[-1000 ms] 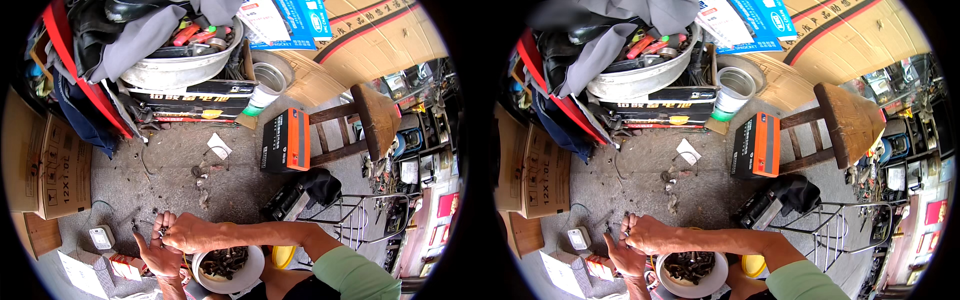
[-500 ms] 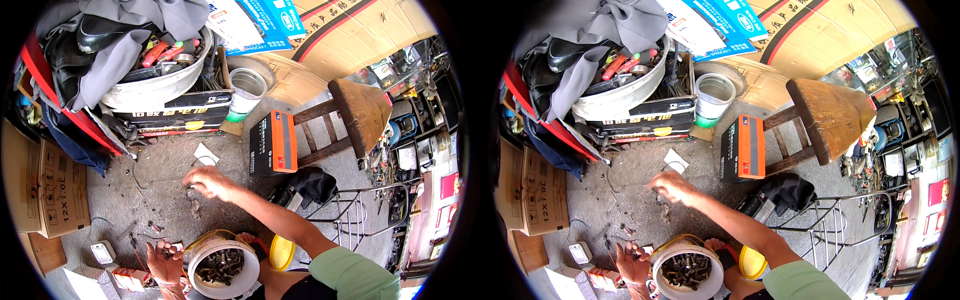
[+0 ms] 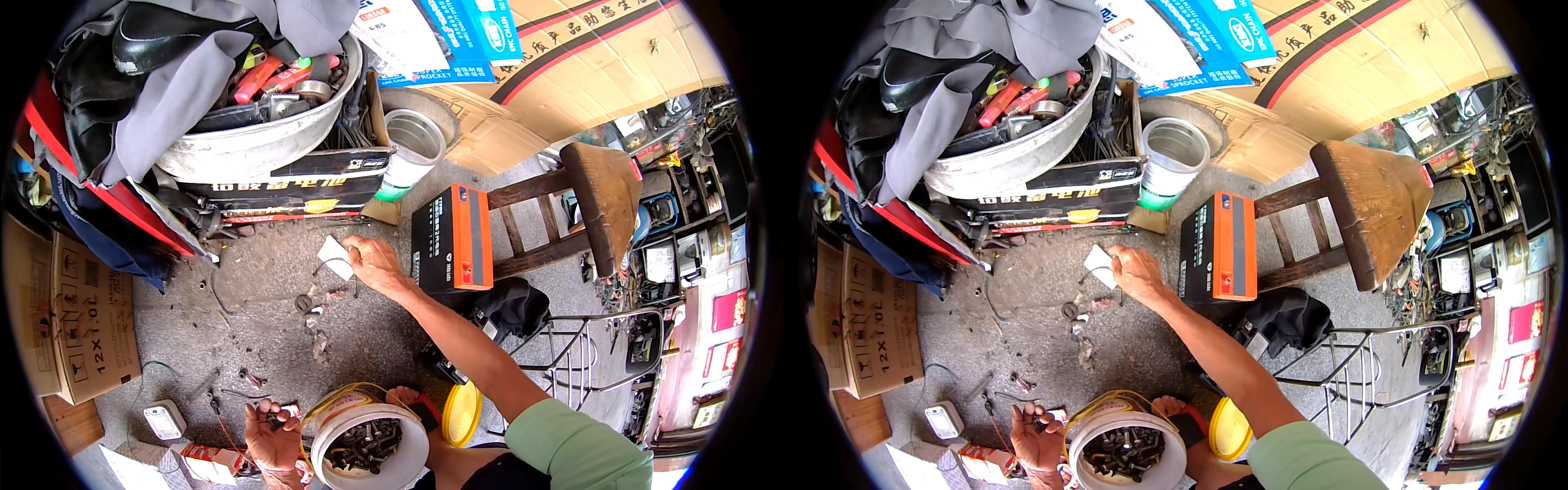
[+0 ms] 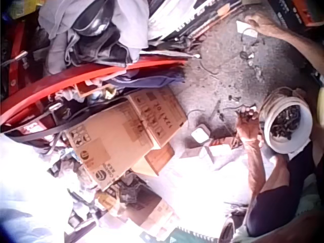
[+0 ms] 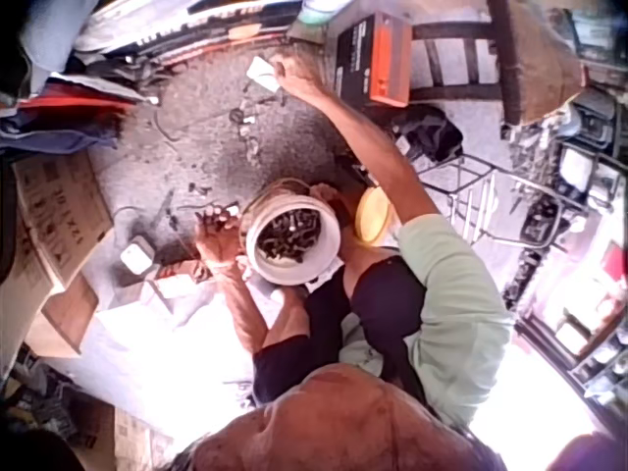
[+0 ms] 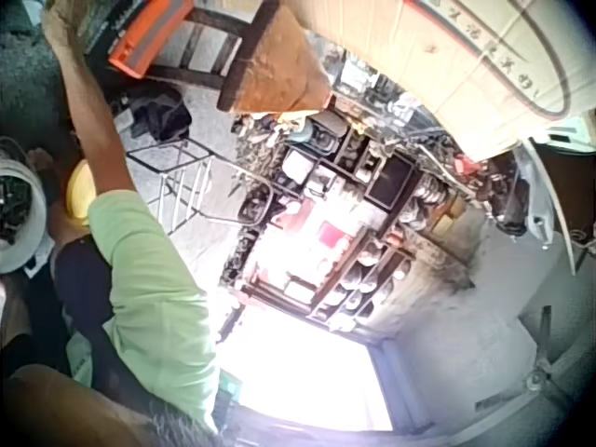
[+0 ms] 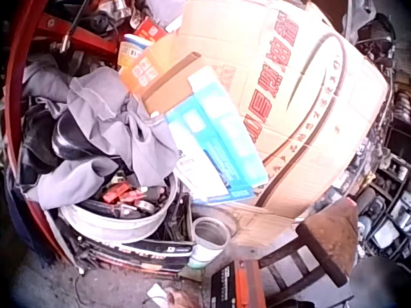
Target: The person sits on the floor and sorts small metal parts from a pile on the ground into a white bucket. They pick up individual pieces, inspect them, and place them into the bucket. The person also moves a yellow lid and handles a red wire during the process.
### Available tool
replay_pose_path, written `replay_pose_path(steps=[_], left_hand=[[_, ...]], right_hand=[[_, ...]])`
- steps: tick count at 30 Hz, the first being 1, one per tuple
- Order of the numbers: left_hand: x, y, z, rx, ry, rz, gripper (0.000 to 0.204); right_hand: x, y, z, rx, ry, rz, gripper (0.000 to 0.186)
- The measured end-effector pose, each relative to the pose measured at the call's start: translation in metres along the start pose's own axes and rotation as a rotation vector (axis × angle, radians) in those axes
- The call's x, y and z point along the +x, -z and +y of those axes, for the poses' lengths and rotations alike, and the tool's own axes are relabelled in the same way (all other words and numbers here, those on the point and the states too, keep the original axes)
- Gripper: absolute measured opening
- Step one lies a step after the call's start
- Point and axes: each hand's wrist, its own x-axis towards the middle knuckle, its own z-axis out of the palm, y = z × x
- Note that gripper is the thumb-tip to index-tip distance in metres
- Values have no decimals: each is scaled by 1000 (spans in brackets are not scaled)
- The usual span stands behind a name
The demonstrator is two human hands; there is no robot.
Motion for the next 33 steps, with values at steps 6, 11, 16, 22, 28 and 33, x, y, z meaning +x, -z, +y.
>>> replay_pose_path(steps=[6,11,16,22,28,33], left_hand=[[5,3,-1,0,26,-42,36],[5,3,0,-4,17,-32,37],[7,4,-1,-13,34,-34,37],[10,2,-1,8,25,-5,36],[10,3,-2,24,18,-21,36],[12,3,-3,29,23,-23,36]], right_hand=[[11,-4,15,27,-163,145,28],[12,-12,26,-157,-167,225,31],[11,-11,31,-194,-85,209,31],[17,-8,9,-187,-21,227,26],[29,-13,-6,-127,-86,268,12],[39,-17,-10,-137,-125,298,13]])
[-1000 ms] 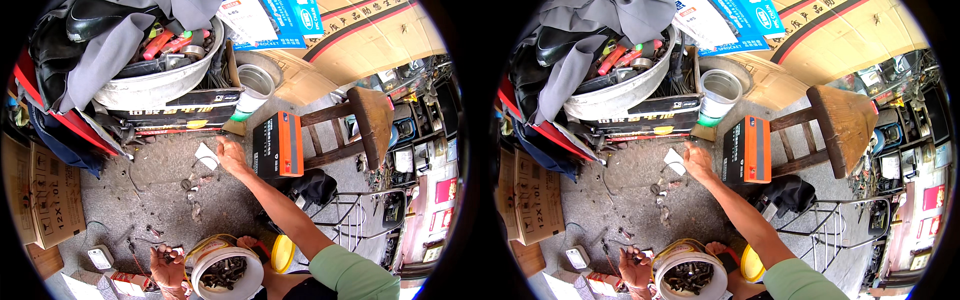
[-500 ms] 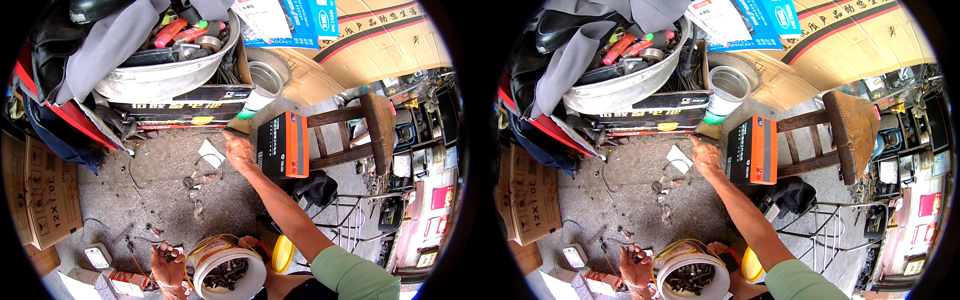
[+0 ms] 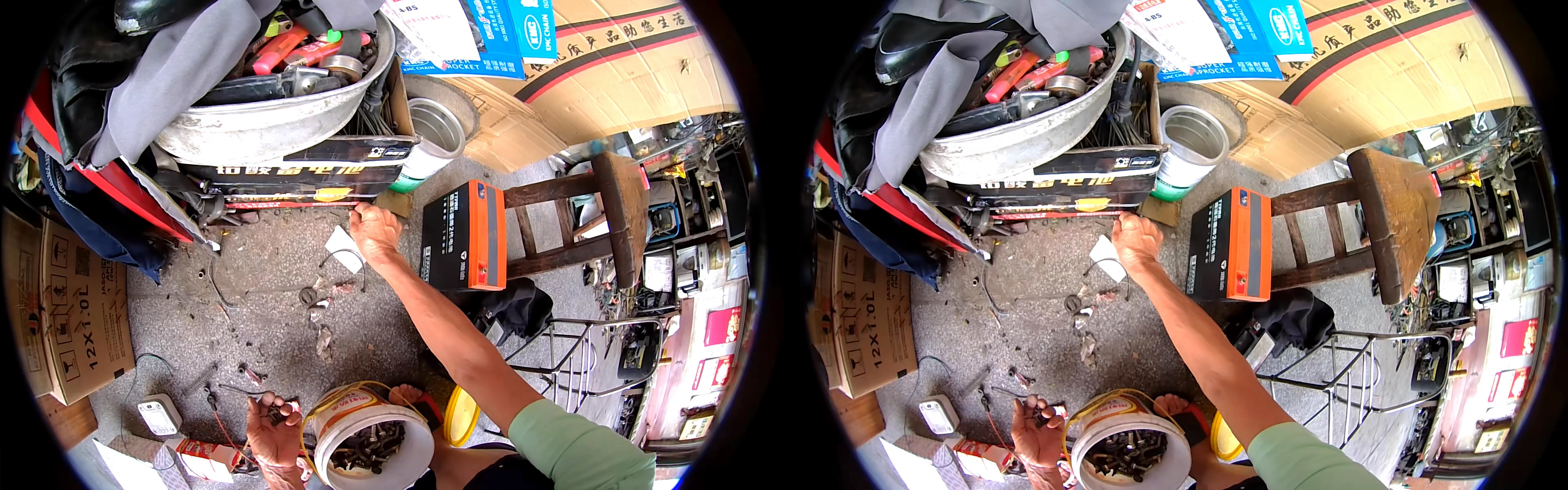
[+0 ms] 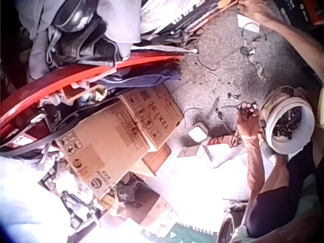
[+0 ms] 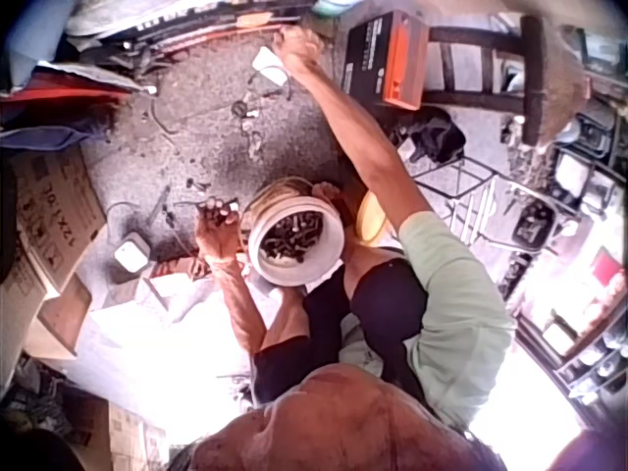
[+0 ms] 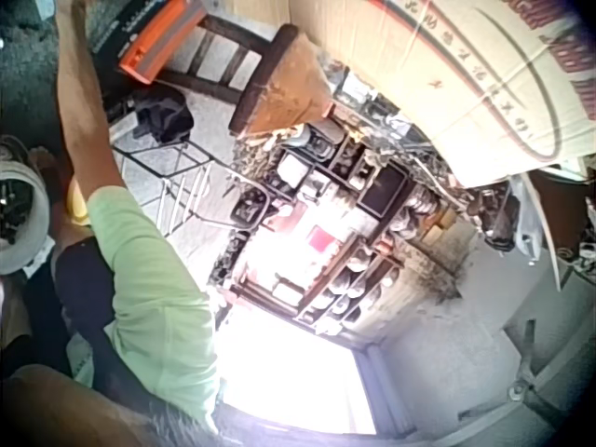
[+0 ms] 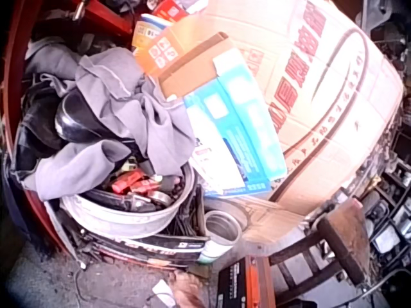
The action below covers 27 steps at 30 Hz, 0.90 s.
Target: The person sits on the floor and sorts small metal parts from a pile on the ground into a white bucket. They pick up individual pieces, inspect them, and place them into the bucket. The person also moves a yellow lid and handles a red wire during the process.
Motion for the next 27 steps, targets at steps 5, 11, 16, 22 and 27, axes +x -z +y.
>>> replay_pose_path(steps=[5,11,16,22,27], left_hand=[[-2,-2,-2,9,-12,15,36],[-2,-4,-3,20,-15,-6,34],[-4,-12,-4,38,-13,14,34],[-5,-5,-2,-23,-6,25,39],[2,0,3,9,23,-19,41]], right_hand=[[-4,-3,1,-38,139,-20,11],[-15,-7,-12,-68,273,-173,11],[-17,-15,-12,-168,251,-122,15],[-22,-2,-38,-8,269,-150,14],[-88,61,-109,468,457,-817,11]])
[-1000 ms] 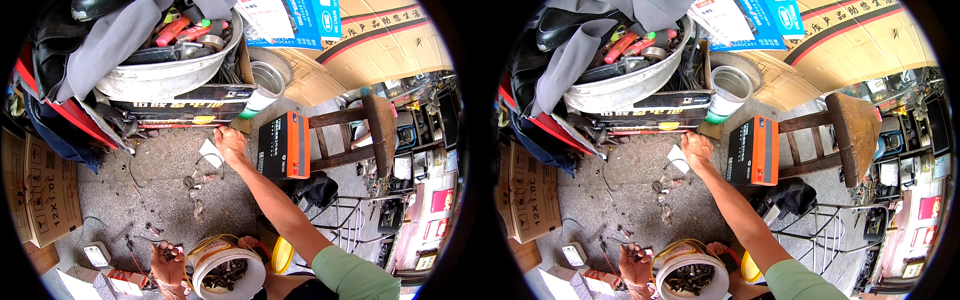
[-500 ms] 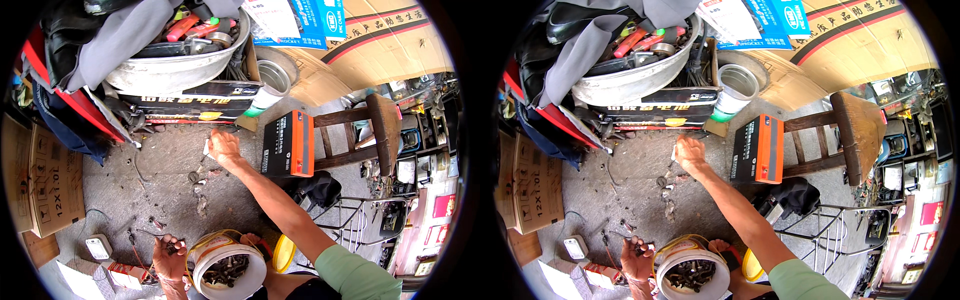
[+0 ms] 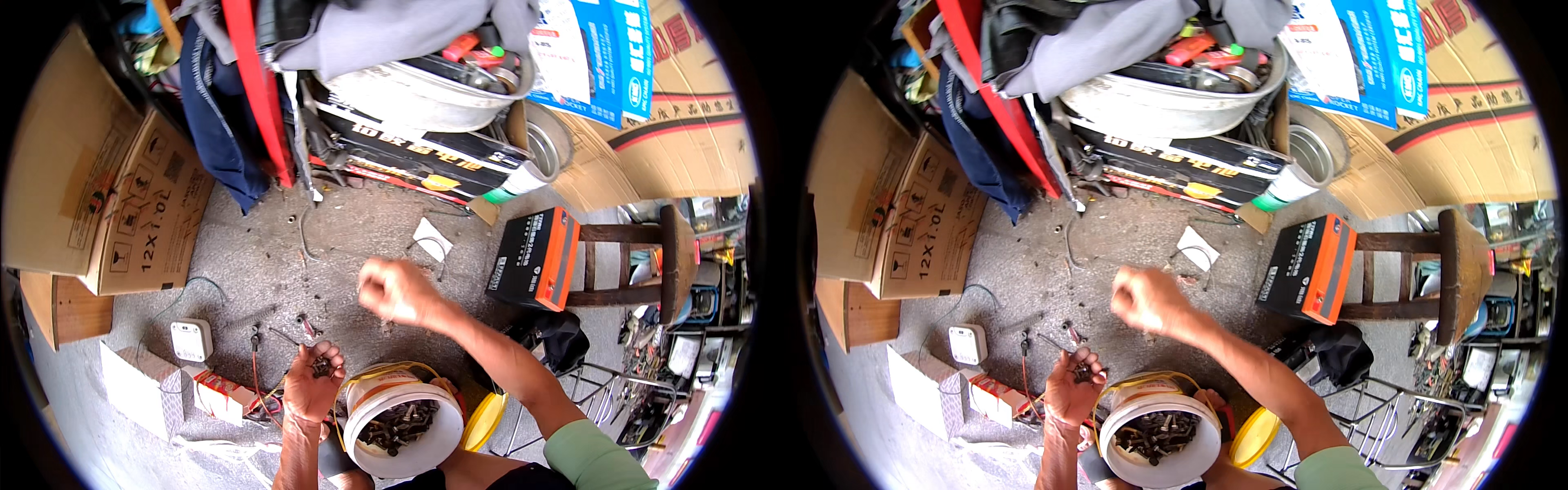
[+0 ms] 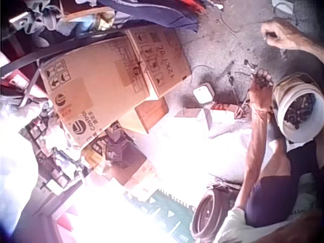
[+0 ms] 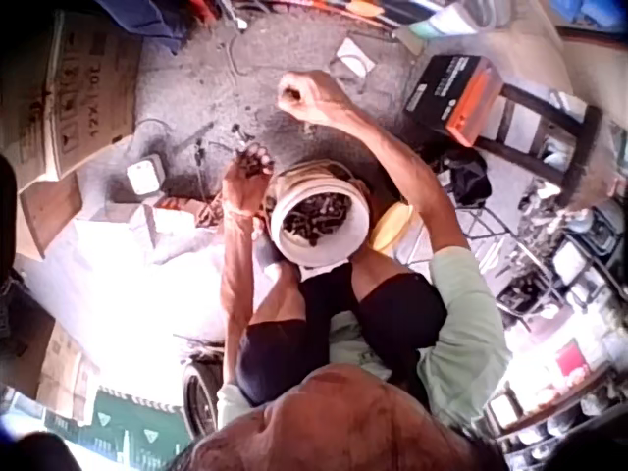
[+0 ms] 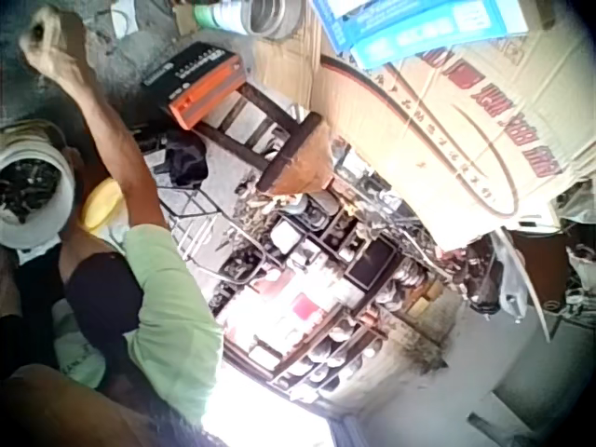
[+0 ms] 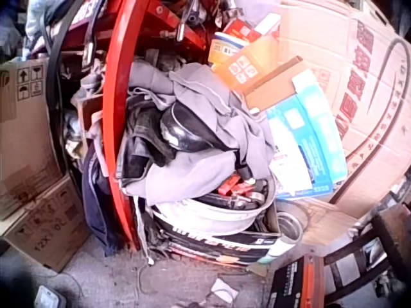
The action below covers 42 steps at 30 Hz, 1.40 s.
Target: The person sits on the floor and sorts small metal parts from a pile on the ground into a white bucket. They pick up individual pieces, inspect them, and place them into the bucket. The person also moves a yellow lid and handles a red wire during the process.
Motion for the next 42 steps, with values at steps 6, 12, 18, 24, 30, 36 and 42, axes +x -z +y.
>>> replay_pose_path(steps=[6,12,18,24,30,36,42], left_hand=[[4,2,6,-53,5,10,36],[0,17,12,-38,-25,73,36],[4,20,8,-34,100,6,37],[-7,30,29,-42,28,65,33],[-5,29,25,-37,36,82,28],[-10,26,14,-17,36,107,27],[-6,32,3,-101,55,118,12]], right_hand=[[-27,-76,-45,-152,488,-312,20],[65,-53,-35,-364,148,-107,27],[140,-34,26,-974,173,99,51],[145,-31,10,-919,24,100,53],[162,-58,-20,-357,93,40,64],[179,-108,-91,291,21,148,51],[142,-166,-178,303,516,466,32]])
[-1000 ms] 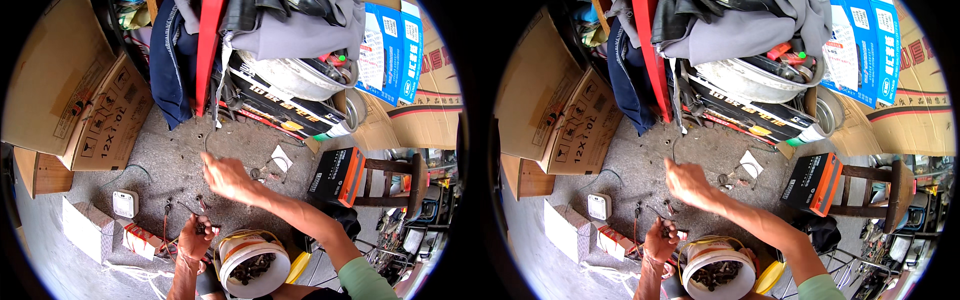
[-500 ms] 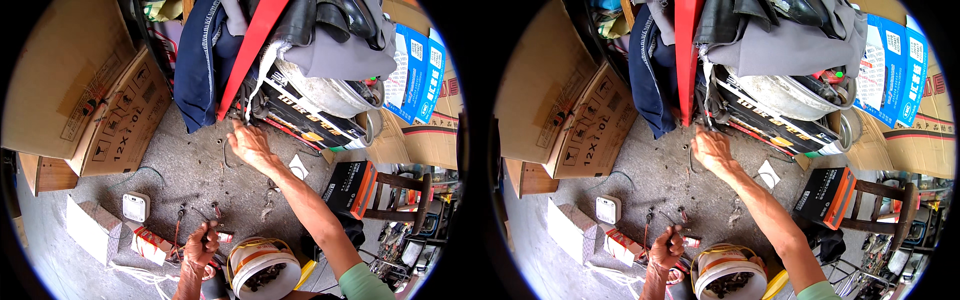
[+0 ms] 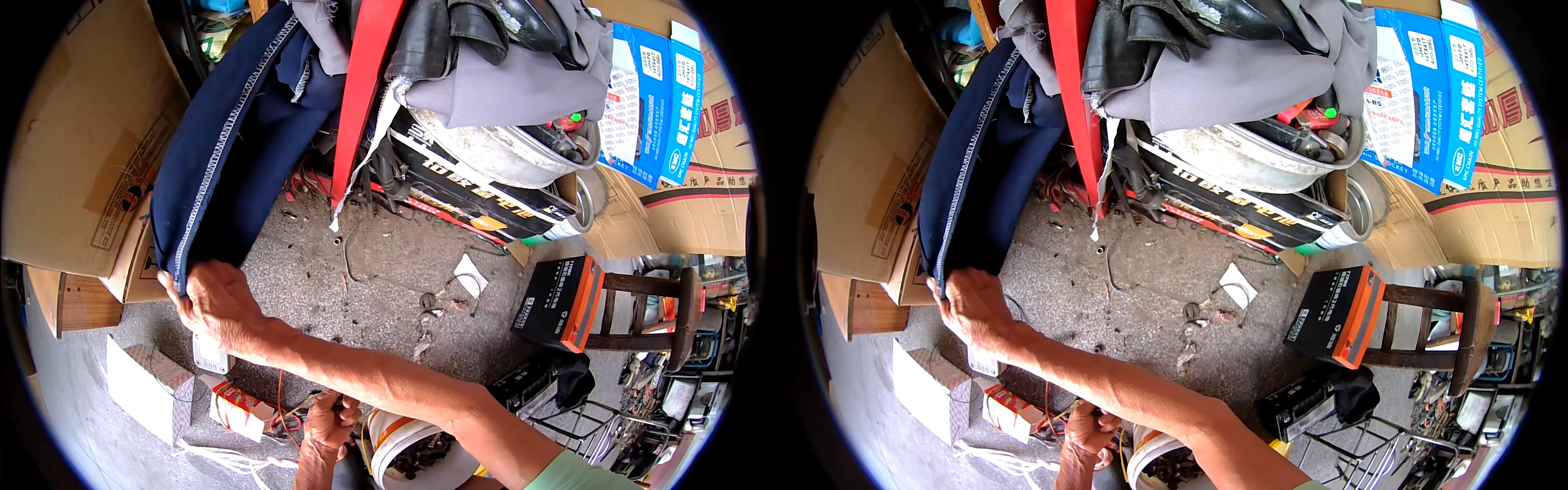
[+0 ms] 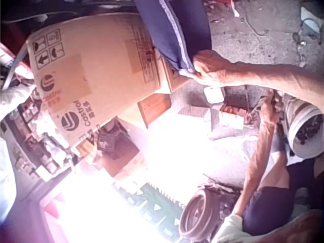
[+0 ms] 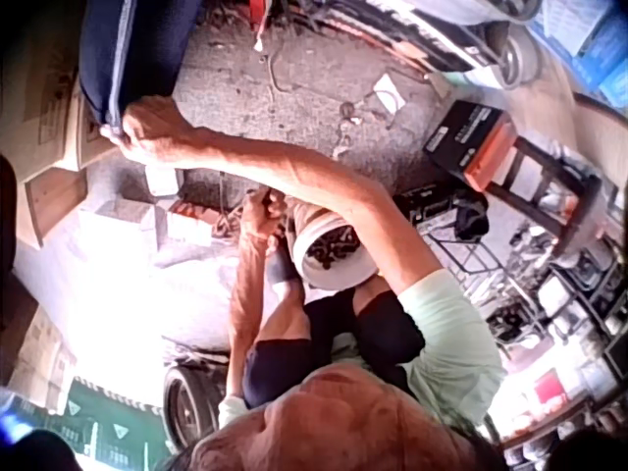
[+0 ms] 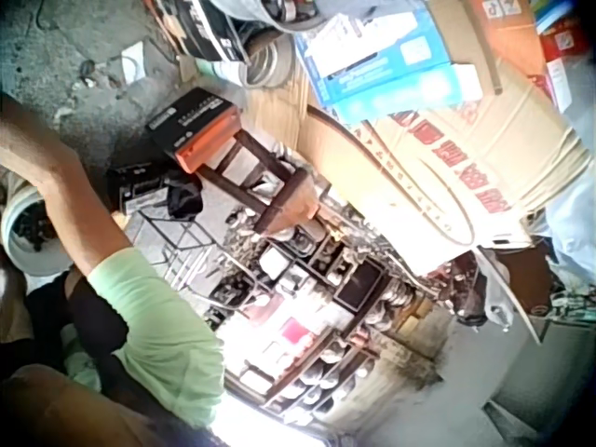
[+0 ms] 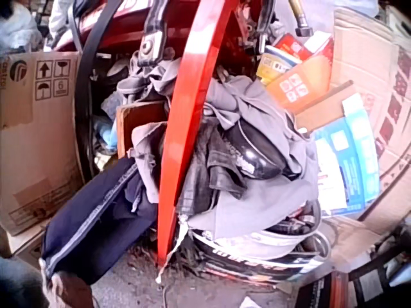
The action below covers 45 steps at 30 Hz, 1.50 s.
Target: The person sits on the floor and sorts small metal parts from a pile on the ground into a white bucket. They pick up individual pieces, inspect them, and place them into the bucket. The person also moves a yellow lid and handles a red wire during the process.
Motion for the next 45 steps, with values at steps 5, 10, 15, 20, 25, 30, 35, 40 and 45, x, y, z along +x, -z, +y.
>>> replay_pose_path(steps=[5,10,15,20,25,30,35,40,45], left_hand=[[-8,-5,7,15,-24,-54,20],[-22,3,14,13,-61,-92,28],[-17,4,8,28,-37,-123,27],[-12,-5,-3,22,-21,-94,26],[-12,-15,-8,54,-17,-118,27],[-21,-4,-3,-10,-16,-115,28],[-22,12,-6,-45,12,-136,26],[-26,18,-4,-78,5,-110,27],[-24,18,1,-63,-7,-82,27]], right_hand=[[17,56,-15,96,-190,-383,32],[17,185,-18,373,-593,-195,28],[20,289,-22,261,-634,330,18],[22,284,-65,123,-549,-30,27],[56,225,-98,-88,-40,-594,40],[134,185,-149,-719,670,161,15],[198,147,-126,-755,671,235,18],[205,104,-77,-774,537,-102,19],[186,113,-102,-548,523,-175,17]])
